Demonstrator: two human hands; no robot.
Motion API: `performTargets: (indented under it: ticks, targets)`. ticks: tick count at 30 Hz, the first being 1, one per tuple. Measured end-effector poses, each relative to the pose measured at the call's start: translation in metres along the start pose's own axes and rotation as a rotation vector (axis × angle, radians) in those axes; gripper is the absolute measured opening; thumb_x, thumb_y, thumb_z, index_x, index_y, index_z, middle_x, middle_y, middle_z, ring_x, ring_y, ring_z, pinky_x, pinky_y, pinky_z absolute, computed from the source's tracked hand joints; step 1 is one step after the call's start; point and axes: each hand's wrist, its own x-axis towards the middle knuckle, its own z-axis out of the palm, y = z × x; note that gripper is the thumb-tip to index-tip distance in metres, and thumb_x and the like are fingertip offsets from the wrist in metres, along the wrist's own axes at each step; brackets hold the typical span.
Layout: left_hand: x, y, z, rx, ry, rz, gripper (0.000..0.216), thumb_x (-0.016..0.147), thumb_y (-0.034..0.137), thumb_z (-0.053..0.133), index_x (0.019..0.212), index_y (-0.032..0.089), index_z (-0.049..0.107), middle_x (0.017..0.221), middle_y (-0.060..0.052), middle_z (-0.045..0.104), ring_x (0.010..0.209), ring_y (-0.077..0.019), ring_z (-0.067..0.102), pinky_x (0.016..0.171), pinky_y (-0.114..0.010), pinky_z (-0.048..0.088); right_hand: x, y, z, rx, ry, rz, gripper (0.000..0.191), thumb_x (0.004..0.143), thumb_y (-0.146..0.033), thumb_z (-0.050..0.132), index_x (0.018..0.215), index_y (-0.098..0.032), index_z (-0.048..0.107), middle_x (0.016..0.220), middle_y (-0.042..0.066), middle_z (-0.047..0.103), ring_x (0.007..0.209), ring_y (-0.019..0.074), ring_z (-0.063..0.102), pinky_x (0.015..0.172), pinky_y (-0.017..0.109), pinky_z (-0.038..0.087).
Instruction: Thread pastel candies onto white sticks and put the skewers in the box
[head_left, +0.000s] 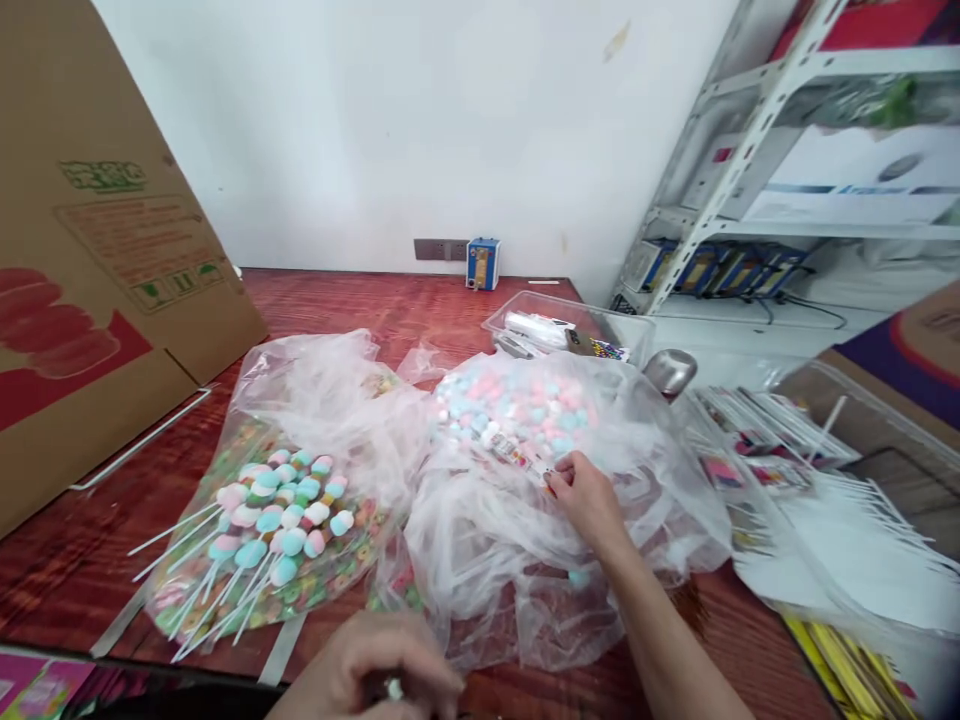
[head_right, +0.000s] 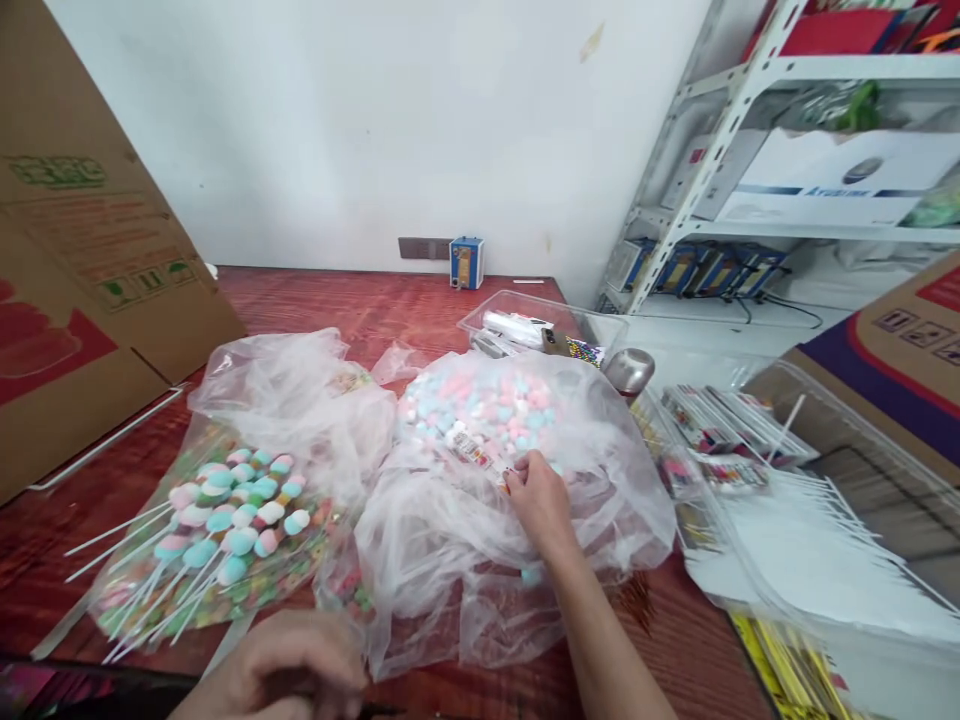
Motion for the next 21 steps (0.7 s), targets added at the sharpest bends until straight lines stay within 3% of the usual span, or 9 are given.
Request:
performTargets:
  ticks: [4, 6, 8, 11, 13, 15, 18, 21]
  targets:
    - [0.074, -0.003, 0.052, -0.365, 0.086, -0.166, 0.028, 0.081, 0.041, 0.071, 0.094, 0.017, 0.074, 0.084, -0.007, 0.071, 0.061, -0.0104, 0.06, 0.06, -0.022, 0.045, -0.008, -0.004, -0.014, 0.073, 0.006, -0.143, 0.02, 0.088, -0.027, 0.045, 0.071, -0.022, 0.054, 0.076, 0.004, 0.067, 0.074, 0.0207, 0.061, 0.068, 0.03, 0.039]
    - [0.105, -0.009, 0.074, -0.565, 0.159, -0.228, 0.033, 0.08, 0.038, 0.074, 0.103, 0.014, 0.072, 0.099, -0.012, 0.072, 0.074, -0.0143, 0.066, 0.069, -0.025, 0.05, -0.012, -0.007, -0.032, 0.096, 0.0, -0.23, 0.022, 0.091, -0.027, 0.042, 0.074, -0.022, 0.055, 0.077, 0.004, 0.067, 0.075, 0.0207, 0.06, 0.075, 0.032, 0.038]
    - [0.132, -0.016, 0.092, -0.79, 0.157, -0.26, 0.037, 0.078, 0.033, 0.076, 0.108, 0.012, 0.069, 0.114, -0.016, 0.068, 0.092, -0.0202, 0.068, 0.085, -0.031, 0.051, -0.016, -0.008, -0.055, 0.116, -0.013, -0.303, 0.023, 0.093, -0.027, 0.041, 0.077, -0.022, 0.057, 0.076, 0.002, 0.067, 0.075, 0.0195, 0.059, 0.08, 0.034, 0.038]
    - [0.162, -0.02, 0.107, -1.111, 0.132, -0.172, 0.031, 0.08, 0.029, 0.075, 0.108, 0.016, 0.068, 0.123, -0.014, 0.065, 0.108, -0.0229, 0.064, 0.099, -0.039, 0.047, -0.02, -0.006, -0.085, 0.195, -0.063, -0.384, 0.022, 0.094, -0.027, 0.044, 0.079, -0.022, 0.059, 0.075, 0.001, 0.066, 0.075, 0.0186, 0.058, 0.079, 0.032, 0.038]
    - [0.175, -0.019, 0.112, -1.208, 0.226, -0.092, 0.023, 0.08, 0.025, 0.075, 0.101, 0.018, 0.069, 0.115, -0.009, 0.068, 0.103, -0.0193, 0.065, 0.096, -0.038, 0.049, -0.022, -0.003, -0.096, 0.293, -0.121, -0.389, 0.021, 0.094, -0.027, 0.047, 0.079, -0.022, 0.061, 0.075, 0.001, 0.065, 0.076, 0.0187, 0.058, 0.076, 0.031, 0.039]
    - [0.182, -0.015, 0.116, -1.21, 0.354, -0.057, 0.018, 0.076, 0.02, 0.078, 0.093, 0.017, 0.07, 0.103, -0.006, 0.071, 0.095, -0.0161, 0.066, 0.091, -0.034, 0.052, -0.027, 0.002, -0.098, 0.43, -0.138, -0.323, 0.013, 0.091, -0.031, 0.055, 0.092, -0.022, 0.064, 0.084, 0.002, 0.067, 0.081, 0.0194, 0.059, 0.077, 0.031, 0.042]
    - [0.183, -0.01, 0.122, -1.156, 0.464, -0.043, 0.023, 0.067, 0.018, 0.085, 0.084, 0.013, 0.071, 0.094, -0.007, 0.072, 0.091, -0.0159, 0.067, 0.086, -0.029, 0.053, -0.043, 0.009, -0.085, 0.66, -0.126, -0.178, 0.028, 0.087, -0.039, 0.063, 0.108, -0.021, 0.061, 0.095, 0.003, 0.067, 0.087, 0.0203, 0.061, 0.078, 0.03, 0.046]
    - [0.176, -0.01, 0.125, -1.063, 0.526, -0.047, 0.03, 0.06, 0.021, 0.089, 0.082, 0.011, 0.071, 0.087, -0.006, 0.072, 0.081, -0.0142, 0.067, 0.077, -0.026, 0.053, -0.064, 0.014, -0.066, 0.745, -0.12, -0.074, 0.027, 0.089, -0.045, 0.058, 0.082, -0.02, 0.061, 0.073, 0.0, 0.061, 0.069, 0.0169, 0.055, 0.064, 0.026, 0.044]
